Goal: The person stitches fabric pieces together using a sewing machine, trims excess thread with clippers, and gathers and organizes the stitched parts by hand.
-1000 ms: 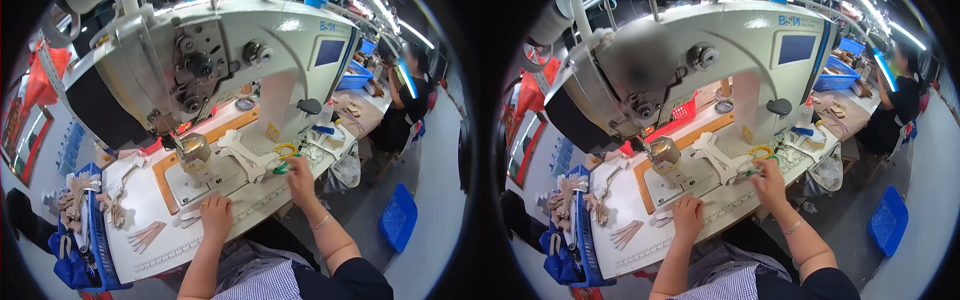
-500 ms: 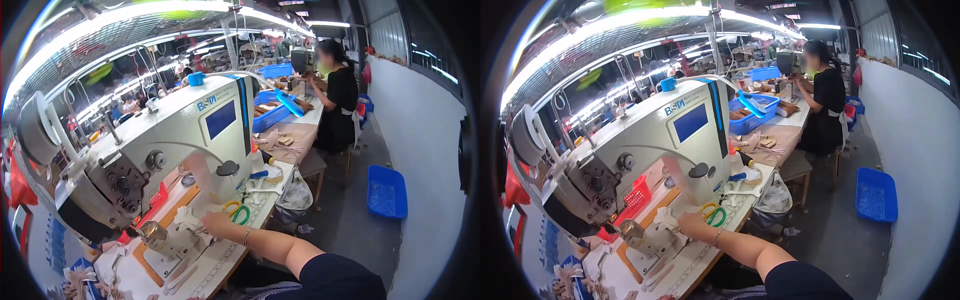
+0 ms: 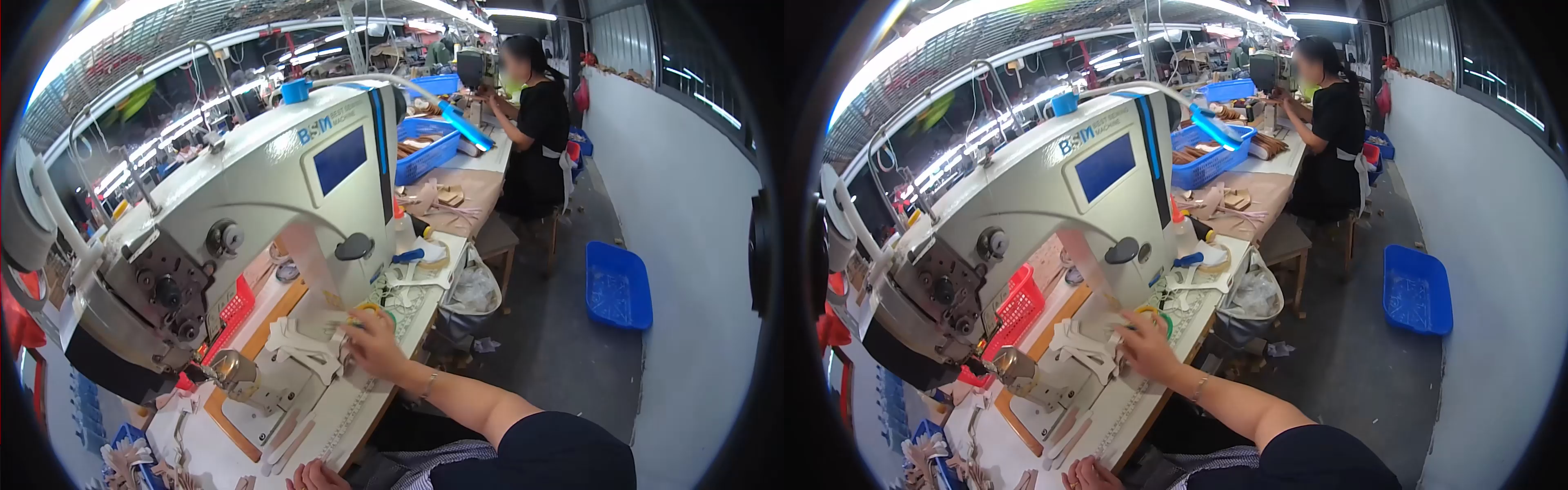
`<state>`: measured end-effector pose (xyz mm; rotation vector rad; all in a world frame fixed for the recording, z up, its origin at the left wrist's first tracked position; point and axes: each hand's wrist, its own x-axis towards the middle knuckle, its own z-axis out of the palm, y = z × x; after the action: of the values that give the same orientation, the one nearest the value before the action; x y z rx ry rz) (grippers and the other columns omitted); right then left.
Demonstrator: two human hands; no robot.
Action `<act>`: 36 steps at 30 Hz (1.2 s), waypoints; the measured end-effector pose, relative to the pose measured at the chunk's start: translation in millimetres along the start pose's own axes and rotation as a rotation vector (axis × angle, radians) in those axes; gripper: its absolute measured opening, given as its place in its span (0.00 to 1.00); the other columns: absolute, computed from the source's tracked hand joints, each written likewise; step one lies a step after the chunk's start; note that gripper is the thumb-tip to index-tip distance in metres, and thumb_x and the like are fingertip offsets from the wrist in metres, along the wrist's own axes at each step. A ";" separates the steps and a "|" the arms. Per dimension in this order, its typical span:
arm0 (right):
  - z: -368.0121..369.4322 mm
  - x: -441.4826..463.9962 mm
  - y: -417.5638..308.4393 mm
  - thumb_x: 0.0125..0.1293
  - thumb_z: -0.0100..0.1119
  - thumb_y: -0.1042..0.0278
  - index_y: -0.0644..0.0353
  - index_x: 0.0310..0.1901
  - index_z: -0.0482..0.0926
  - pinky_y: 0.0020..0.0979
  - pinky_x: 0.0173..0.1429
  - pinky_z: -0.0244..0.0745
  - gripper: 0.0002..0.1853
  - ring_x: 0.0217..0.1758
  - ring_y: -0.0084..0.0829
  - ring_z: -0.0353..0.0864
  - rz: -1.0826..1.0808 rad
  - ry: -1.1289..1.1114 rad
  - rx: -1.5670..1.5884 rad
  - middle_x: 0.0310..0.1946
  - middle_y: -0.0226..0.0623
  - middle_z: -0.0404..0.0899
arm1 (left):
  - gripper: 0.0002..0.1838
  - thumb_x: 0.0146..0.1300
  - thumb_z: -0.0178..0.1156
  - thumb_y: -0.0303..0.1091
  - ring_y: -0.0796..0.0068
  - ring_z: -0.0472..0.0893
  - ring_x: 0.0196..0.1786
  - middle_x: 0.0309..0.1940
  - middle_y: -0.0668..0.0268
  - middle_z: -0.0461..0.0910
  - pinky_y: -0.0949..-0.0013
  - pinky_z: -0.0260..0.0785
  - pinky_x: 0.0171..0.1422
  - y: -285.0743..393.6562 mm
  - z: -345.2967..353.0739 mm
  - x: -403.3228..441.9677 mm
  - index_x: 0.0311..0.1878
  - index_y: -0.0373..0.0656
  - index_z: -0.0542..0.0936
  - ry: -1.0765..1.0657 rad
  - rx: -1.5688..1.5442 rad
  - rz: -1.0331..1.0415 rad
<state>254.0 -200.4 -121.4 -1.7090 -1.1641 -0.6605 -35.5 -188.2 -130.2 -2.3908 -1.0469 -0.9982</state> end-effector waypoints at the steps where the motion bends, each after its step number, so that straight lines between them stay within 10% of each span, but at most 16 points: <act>1: -18.5 -8.8 -4.2 0.51 0.67 0.71 0.55 0.50 0.76 0.42 0.60 0.61 0.22 0.57 0.44 0.69 -0.030 0.134 0.055 0.55 0.42 0.70 | 0.06 0.62 0.59 0.38 0.70 0.79 0.48 0.37 0.72 0.82 0.61 0.57 0.63 -1.7 4.1 -2.6 0.41 0.53 0.82 -0.015 0.009 -0.003; 5: -68.6 -121.2 14.2 0.48 0.64 0.75 0.55 0.46 0.78 0.39 0.56 0.65 0.19 0.53 0.41 0.72 0.105 0.065 -0.017 0.50 0.44 0.73 | 0.06 0.61 0.59 0.34 0.66 0.79 0.47 0.37 0.68 0.81 0.58 0.59 0.63 -9.1 17.3 -10.2 0.41 0.49 0.80 0.001 -0.140 0.032; 7: -70.1 -197.1 46.6 0.55 0.60 0.67 0.59 0.48 0.78 0.39 0.58 0.65 0.18 0.55 0.46 0.71 0.378 -0.329 -0.088 0.51 0.48 0.73 | 0.03 0.60 0.59 0.30 0.61 0.80 0.44 0.34 0.66 0.80 0.54 0.63 0.61 -7.4 18.8 -10.9 0.36 0.45 0.79 0.044 -0.223 0.021; 9: 6.0 -373.3 180.1 0.62 0.55 0.51 0.63 0.53 0.76 0.37 0.63 0.64 0.25 0.60 0.49 0.69 0.917 -0.913 -0.246 0.55 0.52 0.72 | 0.11 0.59 0.58 0.30 0.59 0.75 0.57 0.47 0.63 0.78 0.52 0.56 0.68 -11.2 10.8 -8.0 0.46 0.44 0.77 -0.207 -0.238 0.010; 10: 16.6 -369.7 176.8 0.64 0.52 0.47 0.64 0.54 0.75 0.37 0.64 0.63 0.28 0.60 0.47 0.69 1.090 -0.844 -0.056 0.56 0.51 0.72 | 0.20 0.61 0.56 0.35 0.51 0.63 0.68 0.59 0.58 0.72 0.51 0.48 0.72 -13.1 6.2 -5.1 0.56 0.41 0.72 -0.283 -0.261 -0.017; 13: 21.5 -311.7 142.0 0.69 0.43 0.41 0.65 0.56 0.73 0.38 0.63 0.65 0.32 0.60 0.37 0.69 1.378 -0.714 0.382 0.56 0.45 0.72 | 0.34 0.65 0.56 0.47 0.45 0.54 0.72 0.64 0.50 0.65 0.49 0.44 0.73 -26.6 -13.9 35.0 0.67 0.35 0.60 -0.229 -1.059 -0.048; 15: -25.4 -212.5 69.2 0.67 0.51 0.46 0.62 0.59 0.72 0.37 0.65 0.64 0.29 0.63 0.37 0.68 1.857 -0.632 0.607 0.57 0.44 0.72 | 0.47 0.61 0.43 0.70 0.43 0.56 0.71 0.68 0.46 0.58 0.42 0.51 0.71 -30.6 -44.1 87.1 0.71 0.40 0.54 -0.379 -2.199 -0.160; 18: -33.2 -199.3 82.2 0.67 0.50 0.48 0.61 0.51 0.73 0.35 0.55 0.63 0.23 0.52 0.34 0.67 1.856 -0.485 0.683 0.48 0.40 0.71 | 0.51 0.59 0.35 0.76 0.38 0.56 0.70 0.69 0.41 0.54 0.39 0.53 0.70 -47.5 -92.5 147.7 0.73 0.41 0.49 -0.551 -2.960 0.003; 26: -67.5 -219.8 109.2 0.68 0.48 0.53 0.56 0.32 0.76 0.31 0.25 0.62 0.15 0.22 0.25 0.66 1.704 -0.103 0.689 0.23 0.29 0.70 | 0.51 0.59 0.35 0.76 0.37 0.57 0.70 0.69 0.41 0.54 0.39 0.54 0.70 -23.3 -47.2 160.2 0.73 0.41 0.49 -0.485 -2.904 -0.259; 27: -64.2 -220.8 117.0 0.68 0.48 0.54 0.55 0.30 0.76 0.30 0.22 0.62 0.16 0.18 0.24 0.66 1.651 -0.039 0.541 0.20 0.27 0.70 | 0.51 0.59 0.35 0.76 0.37 0.57 0.70 0.69 0.41 0.54 0.39 0.54 0.70 -20.1 -39.8 160.0 0.73 0.41 0.49 -0.493 -2.893 -0.299; 28: -45.2 -232.1 135.7 0.68 0.48 0.55 0.53 0.28 0.75 0.29 0.23 0.61 0.15 0.18 0.27 0.65 1.355 0.088 -0.448 0.19 0.26 0.69 | 0.51 0.59 0.35 0.76 0.37 0.57 0.70 0.69 0.41 0.54 0.39 0.54 0.70 -17.8 -33.6 159.0 0.73 0.41 0.49 -0.497 -2.883 -0.334; 31: -66.7 -321.2 282.7 0.68 0.47 0.53 0.53 0.30 0.75 0.33 0.23 0.63 0.15 0.19 0.36 0.67 0.828 0.244 -1.244 0.20 0.27 0.71 | 0.51 0.59 0.35 0.76 0.37 0.57 0.70 0.69 0.41 0.54 0.39 0.54 0.70 -13.3 -19.4 159.7 0.73 0.41 0.49 -0.517 -2.847 -0.397; 33: -75.0 -284.3 246.9 0.67 0.50 0.53 0.58 0.34 0.75 0.33 0.25 0.65 0.15 0.22 0.36 0.69 1.527 -0.050 -0.170 0.24 0.30 0.73 | 0.51 0.59 0.35 0.76 0.37 0.57 0.70 0.69 0.41 0.55 0.40 0.54 0.70 -11.2 -14.5 161.3 0.73 0.41 0.49 -0.524 -2.824 -0.425; 36: -66.9 -260.9 229.1 0.66 0.55 0.52 0.65 0.42 0.76 0.33 0.28 0.68 0.19 0.26 0.36 0.73 1.701 -0.175 -0.029 0.29 0.35 0.76 | 0.51 0.59 0.35 0.76 0.37 0.57 0.70 0.69 0.41 0.55 0.40 0.54 0.70 -8.0 -6.7 166.8 0.73 0.41 0.49 -0.539 -2.782 -0.473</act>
<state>361.6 -394.0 -396.9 -2.0642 0.4397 0.5438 35.5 -103.1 -5.2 0.5852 -0.2444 0.5618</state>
